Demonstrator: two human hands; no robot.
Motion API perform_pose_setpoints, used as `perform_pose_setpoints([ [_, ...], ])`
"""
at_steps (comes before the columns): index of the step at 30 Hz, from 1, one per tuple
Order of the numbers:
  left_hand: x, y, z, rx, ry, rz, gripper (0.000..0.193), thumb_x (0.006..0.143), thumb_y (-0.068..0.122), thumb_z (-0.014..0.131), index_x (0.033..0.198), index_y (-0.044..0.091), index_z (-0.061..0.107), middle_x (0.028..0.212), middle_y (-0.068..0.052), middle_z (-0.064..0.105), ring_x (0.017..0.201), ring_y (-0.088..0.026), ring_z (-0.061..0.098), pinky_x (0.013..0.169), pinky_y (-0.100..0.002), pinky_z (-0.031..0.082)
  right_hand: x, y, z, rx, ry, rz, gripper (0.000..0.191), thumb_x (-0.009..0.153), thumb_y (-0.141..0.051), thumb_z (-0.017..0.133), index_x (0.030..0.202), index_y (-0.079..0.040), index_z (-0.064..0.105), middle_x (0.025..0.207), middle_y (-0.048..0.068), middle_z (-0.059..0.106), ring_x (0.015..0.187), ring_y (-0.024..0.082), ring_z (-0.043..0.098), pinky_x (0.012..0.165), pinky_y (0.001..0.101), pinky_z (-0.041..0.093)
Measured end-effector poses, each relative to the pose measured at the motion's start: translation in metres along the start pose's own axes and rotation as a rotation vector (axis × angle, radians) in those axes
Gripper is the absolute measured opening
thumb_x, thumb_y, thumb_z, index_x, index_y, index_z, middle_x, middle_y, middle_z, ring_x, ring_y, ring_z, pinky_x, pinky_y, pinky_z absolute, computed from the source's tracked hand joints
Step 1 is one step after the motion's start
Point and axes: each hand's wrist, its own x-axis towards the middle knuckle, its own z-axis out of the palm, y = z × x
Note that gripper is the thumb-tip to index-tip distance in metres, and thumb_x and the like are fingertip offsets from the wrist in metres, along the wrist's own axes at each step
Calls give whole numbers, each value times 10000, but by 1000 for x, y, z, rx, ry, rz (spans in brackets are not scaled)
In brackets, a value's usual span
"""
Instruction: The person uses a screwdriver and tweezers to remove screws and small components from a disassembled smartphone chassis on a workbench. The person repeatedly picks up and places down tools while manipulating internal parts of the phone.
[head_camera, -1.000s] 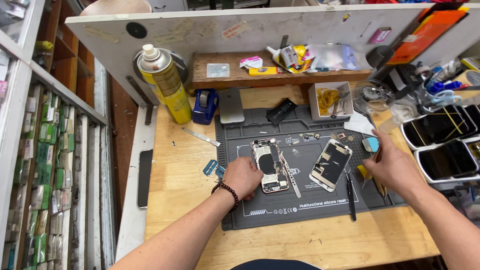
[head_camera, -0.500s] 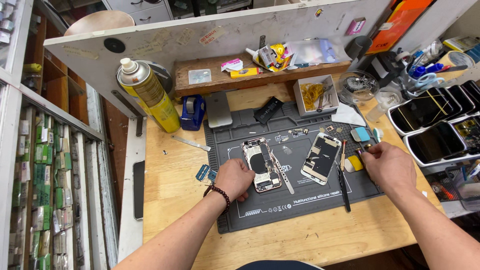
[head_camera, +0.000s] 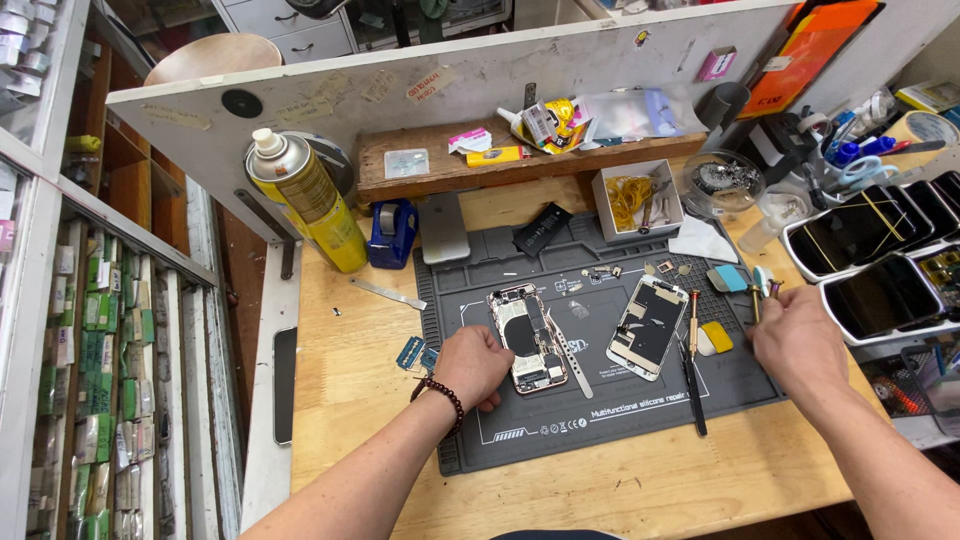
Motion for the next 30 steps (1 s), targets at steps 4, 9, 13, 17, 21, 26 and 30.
perform_pose_setpoints([
  [4,1,-1,0,-1,4,15,215,895,179,696,762,37,605,664,-113,723,513,-206,723,460,-326,595,1,2,-5,101,-87,47,342,1048,-291,603,1182,9,696,867,139,782,824,256,728,807,421,544],
  [9,3,-1,0,2,2,8,213,892,177,696,754,42,606,657,-112,722,513,-202,724,455,-328,597,8,6,-2,200,-208,11,317,1033,-274,578,1138,12,667,816,109,776,662,224,719,683,392,556],
  [13,3,-1,1,-2,7,11,210,889,175,699,754,43,609,660,-111,723,516,-205,726,456,-332,598,6,3,-1,106,-209,-15,363,1072,-330,557,1120,16,657,788,154,770,657,243,713,670,399,537],
  [17,3,-3,1,-6,15,-1,216,889,175,702,752,38,606,664,-115,725,518,-207,727,457,-333,598,-8,-6,-8,133,-153,-92,410,1060,-366,588,1058,19,730,802,97,766,732,193,698,694,352,507],
  [21,4,-2,2,-7,14,-9,216,885,182,710,752,45,610,672,-107,724,521,-207,726,457,-333,596,-12,-27,-18,176,-137,-43,409,1123,-323,527,1094,60,665,844,184,716,770,286,676,660,400,548],
  [26,2,-3,2,-11,28,-2,211,884,177,701,751,42,610,672,-112,726,523,-205,725,457,-333,597,-8,-42,-20,592,-205,105,307,1112,-280,405,1244,-33,530,934,172,696,738,266,701,671,412,606],
  [30,1,-5,2,-20,31,3,212,885,181,695,749,42,609,669,-115,726,520,-206,724,464,-327,597,-10,-29,-10,484,-262,86,333,1114,-285,426,1191,27,511,904,216,703,745,283,726,639,408,617],
])
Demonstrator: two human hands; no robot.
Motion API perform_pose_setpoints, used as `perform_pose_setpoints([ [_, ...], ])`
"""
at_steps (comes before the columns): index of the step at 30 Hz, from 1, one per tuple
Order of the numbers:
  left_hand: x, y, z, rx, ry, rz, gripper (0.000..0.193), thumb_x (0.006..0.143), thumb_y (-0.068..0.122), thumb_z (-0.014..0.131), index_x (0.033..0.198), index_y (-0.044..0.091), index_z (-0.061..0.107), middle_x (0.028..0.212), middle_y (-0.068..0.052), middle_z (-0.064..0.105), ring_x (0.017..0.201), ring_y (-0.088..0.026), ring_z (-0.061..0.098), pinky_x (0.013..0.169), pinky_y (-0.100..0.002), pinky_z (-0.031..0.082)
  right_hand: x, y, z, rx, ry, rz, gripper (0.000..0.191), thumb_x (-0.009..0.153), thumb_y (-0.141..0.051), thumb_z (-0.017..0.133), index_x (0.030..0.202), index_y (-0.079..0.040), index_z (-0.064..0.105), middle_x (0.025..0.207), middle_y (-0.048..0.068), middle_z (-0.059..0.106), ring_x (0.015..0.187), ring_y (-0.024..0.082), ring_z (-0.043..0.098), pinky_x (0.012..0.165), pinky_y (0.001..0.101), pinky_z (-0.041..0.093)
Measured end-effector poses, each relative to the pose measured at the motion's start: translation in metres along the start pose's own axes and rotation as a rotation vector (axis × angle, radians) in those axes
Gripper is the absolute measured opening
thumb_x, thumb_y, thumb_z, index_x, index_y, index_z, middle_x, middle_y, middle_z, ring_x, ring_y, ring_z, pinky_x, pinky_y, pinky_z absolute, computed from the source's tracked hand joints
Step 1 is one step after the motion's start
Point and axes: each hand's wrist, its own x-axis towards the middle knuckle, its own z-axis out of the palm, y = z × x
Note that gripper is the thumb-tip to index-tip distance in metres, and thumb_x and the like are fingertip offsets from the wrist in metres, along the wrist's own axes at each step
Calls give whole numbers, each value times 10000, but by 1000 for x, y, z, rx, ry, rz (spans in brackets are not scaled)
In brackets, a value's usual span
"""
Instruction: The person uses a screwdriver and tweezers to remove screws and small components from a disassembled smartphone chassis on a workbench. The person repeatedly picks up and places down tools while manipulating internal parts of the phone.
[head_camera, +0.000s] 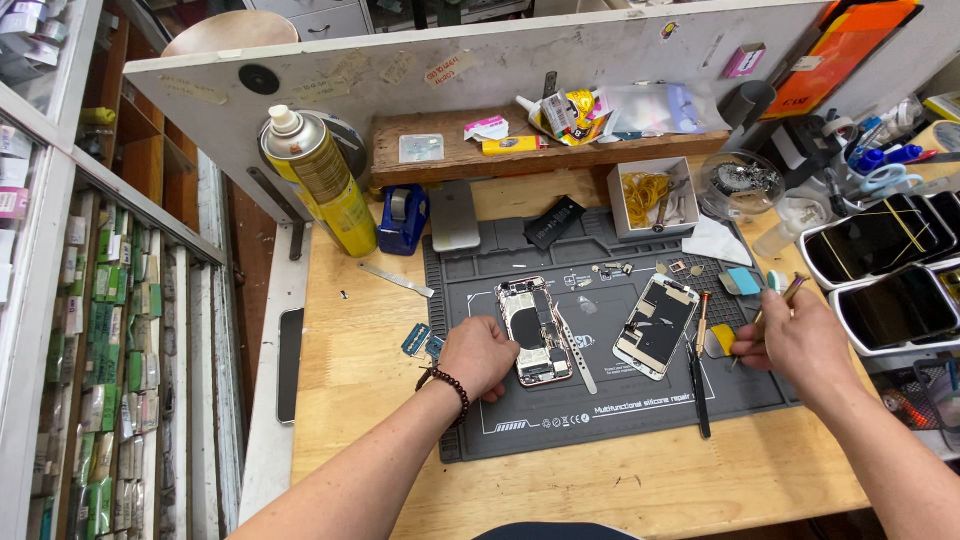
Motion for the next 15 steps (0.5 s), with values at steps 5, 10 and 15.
perform_pose_setpoints([
  [5,1,0,1,15,0,0,208,887,187,688,753,46,614,665,-110,725,523,-202,725,470,-330,601,9,22,-5,-36,-16,42,263,1065,-196,575,1106,63,588,931,216,703,772,300,729,635,387,618],
  [10,2,0,2,18,-1,2,205,891,181,686,760,42,611,662,-113,722,523,-205,726,469,-332,605,12,15,-13,315,-3,4,172,1020,-158,638,1090,-2,613,995,126,685,858,205,715,698,328,633],
  [15,3,2,4,48,-8,-20,196,887,185,696,766,53,616,671,-97,723,526,-199,727,474,-327,600,7,-35,9,498,-142,-196,313,931,-51,703,1185,2,528,1035,113,706,895,187,728,770,293,625],
])
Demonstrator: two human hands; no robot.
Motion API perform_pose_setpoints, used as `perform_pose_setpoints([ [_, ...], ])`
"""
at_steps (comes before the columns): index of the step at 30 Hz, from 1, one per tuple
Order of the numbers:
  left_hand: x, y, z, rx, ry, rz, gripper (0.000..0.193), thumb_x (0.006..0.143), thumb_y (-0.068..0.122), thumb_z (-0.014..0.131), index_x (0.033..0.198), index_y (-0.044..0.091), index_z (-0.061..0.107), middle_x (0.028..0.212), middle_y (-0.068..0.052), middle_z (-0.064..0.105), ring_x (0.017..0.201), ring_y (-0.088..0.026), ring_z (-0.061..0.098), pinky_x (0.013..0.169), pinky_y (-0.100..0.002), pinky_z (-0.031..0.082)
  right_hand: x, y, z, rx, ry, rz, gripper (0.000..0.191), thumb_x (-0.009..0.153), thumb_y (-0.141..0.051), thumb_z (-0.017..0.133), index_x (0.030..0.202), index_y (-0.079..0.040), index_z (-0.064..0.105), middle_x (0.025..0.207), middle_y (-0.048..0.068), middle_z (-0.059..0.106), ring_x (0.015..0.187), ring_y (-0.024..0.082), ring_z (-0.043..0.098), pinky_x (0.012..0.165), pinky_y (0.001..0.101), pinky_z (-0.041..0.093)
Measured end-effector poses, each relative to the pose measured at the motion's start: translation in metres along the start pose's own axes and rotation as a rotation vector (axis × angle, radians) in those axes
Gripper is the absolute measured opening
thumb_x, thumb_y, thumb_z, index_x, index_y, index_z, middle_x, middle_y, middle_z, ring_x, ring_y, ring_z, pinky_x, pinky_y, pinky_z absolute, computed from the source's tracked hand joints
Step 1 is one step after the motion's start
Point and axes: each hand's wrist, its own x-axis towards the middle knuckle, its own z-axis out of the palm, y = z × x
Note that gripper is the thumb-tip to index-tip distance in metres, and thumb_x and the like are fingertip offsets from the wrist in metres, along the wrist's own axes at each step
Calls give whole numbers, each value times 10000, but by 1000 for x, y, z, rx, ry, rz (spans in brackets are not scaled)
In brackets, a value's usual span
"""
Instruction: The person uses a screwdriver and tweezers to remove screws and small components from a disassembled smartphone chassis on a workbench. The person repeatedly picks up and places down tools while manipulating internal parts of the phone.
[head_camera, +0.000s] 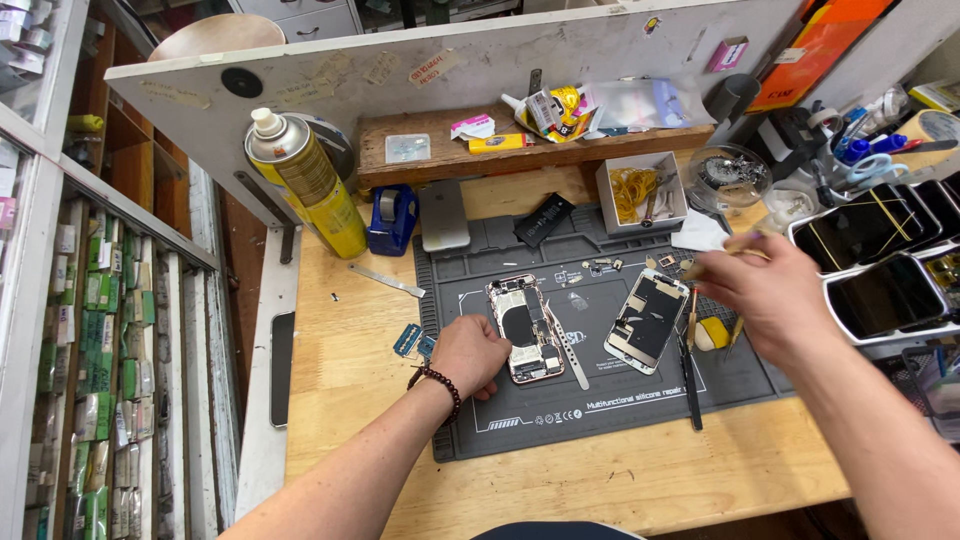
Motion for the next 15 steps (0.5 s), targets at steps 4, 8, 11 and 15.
perform_pose_setpoints([
  [4,1,-3,0,-30,0,14,204,886,179,705,772,36,615,672,-113,725,522,-204,725,466,-333,599,-4,-7,75,-14,-119,-132,490,881,-6,702,1284,-47,425,1009,137,710,866,211,738,749,327,643],
  [8,4,-11,-2,-84,-29,27,219,891,195,734,786,37,624,673,-108,724,522,-201,723,456,-334,598,-7,-8,134,-281,-192,-296,368,918,-43,693,1233,-79,505,959,95,725,814,177,713,690,319,604],
  [11,8,-16,-4,-108,-39,25,233,889,203,758,799,25,639,674,-113,725,520,-199,721,447,-334,592,-8,-5,158,-453,-208,-363,255,936,-67,692,1132,-41,531,928,71,739,802,141,718,668,302,596],
  [15,10,-24,-5,-144,-30,26,245,882,207,772,815,8,646,678,-123,727,517,-196,719,439,-332,588,-7,2,175,-541,-251,-404,239,936,-78,693,1109,-34,533,926,74,743,801,129,732,681,291,595],
])
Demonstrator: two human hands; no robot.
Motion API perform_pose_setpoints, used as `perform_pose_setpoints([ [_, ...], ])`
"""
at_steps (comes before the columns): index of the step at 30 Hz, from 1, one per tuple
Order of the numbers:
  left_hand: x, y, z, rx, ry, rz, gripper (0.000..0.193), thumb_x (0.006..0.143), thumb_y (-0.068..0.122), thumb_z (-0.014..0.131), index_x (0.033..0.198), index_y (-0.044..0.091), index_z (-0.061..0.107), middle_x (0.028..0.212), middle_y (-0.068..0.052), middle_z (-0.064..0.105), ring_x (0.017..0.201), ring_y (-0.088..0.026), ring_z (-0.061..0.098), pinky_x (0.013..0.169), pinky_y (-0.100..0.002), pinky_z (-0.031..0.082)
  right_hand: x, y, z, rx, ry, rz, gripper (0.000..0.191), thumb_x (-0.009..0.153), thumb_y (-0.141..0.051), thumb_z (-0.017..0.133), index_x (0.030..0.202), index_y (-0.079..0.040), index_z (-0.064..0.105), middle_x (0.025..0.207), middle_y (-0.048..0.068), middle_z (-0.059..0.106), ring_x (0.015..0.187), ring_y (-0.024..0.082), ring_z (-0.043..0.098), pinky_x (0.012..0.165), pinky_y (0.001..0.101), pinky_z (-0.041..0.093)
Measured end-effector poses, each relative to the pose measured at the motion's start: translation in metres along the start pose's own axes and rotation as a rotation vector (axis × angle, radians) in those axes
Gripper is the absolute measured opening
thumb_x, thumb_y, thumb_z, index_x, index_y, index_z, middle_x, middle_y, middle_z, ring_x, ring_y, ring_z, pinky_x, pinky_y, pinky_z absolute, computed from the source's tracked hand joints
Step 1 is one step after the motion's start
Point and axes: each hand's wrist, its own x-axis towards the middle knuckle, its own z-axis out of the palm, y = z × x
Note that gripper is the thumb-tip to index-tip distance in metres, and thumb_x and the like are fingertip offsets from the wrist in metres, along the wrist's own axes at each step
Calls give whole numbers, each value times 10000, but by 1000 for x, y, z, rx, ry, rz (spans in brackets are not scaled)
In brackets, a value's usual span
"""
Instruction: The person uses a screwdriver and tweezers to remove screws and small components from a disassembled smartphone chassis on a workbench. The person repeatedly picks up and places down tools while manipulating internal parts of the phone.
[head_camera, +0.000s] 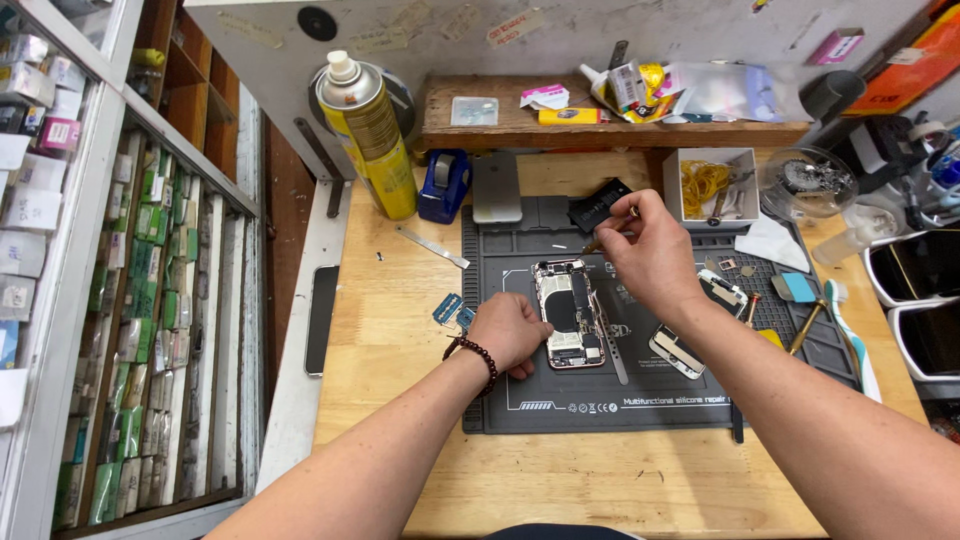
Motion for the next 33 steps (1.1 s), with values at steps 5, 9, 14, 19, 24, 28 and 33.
perform_pose_setpoints([
  [5,1,-3,-2,-32,-6,-3,237,883,201,767,817,13,639,675,-119,725,515,-198,719,441,-335,588,4,3,9,-20,3,33,249,930,-77,696,1117,-38,537,919,74,749,777,140,728,680,294,584],
  [9,0,-2,-5,-17,-12,-3,233,884,203,766,813,20,639,666,-116,725,513,-197,719,443,-331,587,6,3,9,-34,-4,49,249,931,-81,695,1119,-38,539,915,76,753,771,133,732,680,292,586],
  [14,-1,1,-6,-6,-14,-7,235,886,204,767,809,22,641,664,-117,725,514,-197,718,446,-329,587,8,2,7,-33,17,39,243,934,-86,697,1123,-38,550,928,85,755,777,144,730,683,296,590],
  [19,-2,4,-7,5,-22,-13,238,891,201,761,801,19,636,656,-120,718,509,-201,714,434,-332,581,10,-1,7,-48,-15,40,263,926,-92,690,1139,-40,544,954,82,765,787,153,741,697,309,592],
  [24,-3,5,-9,14,-30,-29,230,893,202,761,797,30,641,655,-108,718,507,-192,711,430,-318,578,8,-3,9,-164,-6,21,269,924,-109,697,1145,-49,557,975,88,770,853,192,747,767,334,580],
  [28,-3,4,-9,-6,-26,-14,235,891,195,762,795,22,635,650,-113,715,502,-194,708,426,-322,574,8,-5,10,-193,-22,-5,268,923,-104,691,1154,-50,567,988,95,767,884,238,750,804,361,576],
  [33,-2,3,-8,-17,-16,-13,241,886,195,769,799,21,627,645,-113,710,500,-191,706,428,-323,575,6,-16,7,-196,-57,-176,231,909,-83,674,1114,-21,586,970,111,773,912,285,749,804,394,569],
])
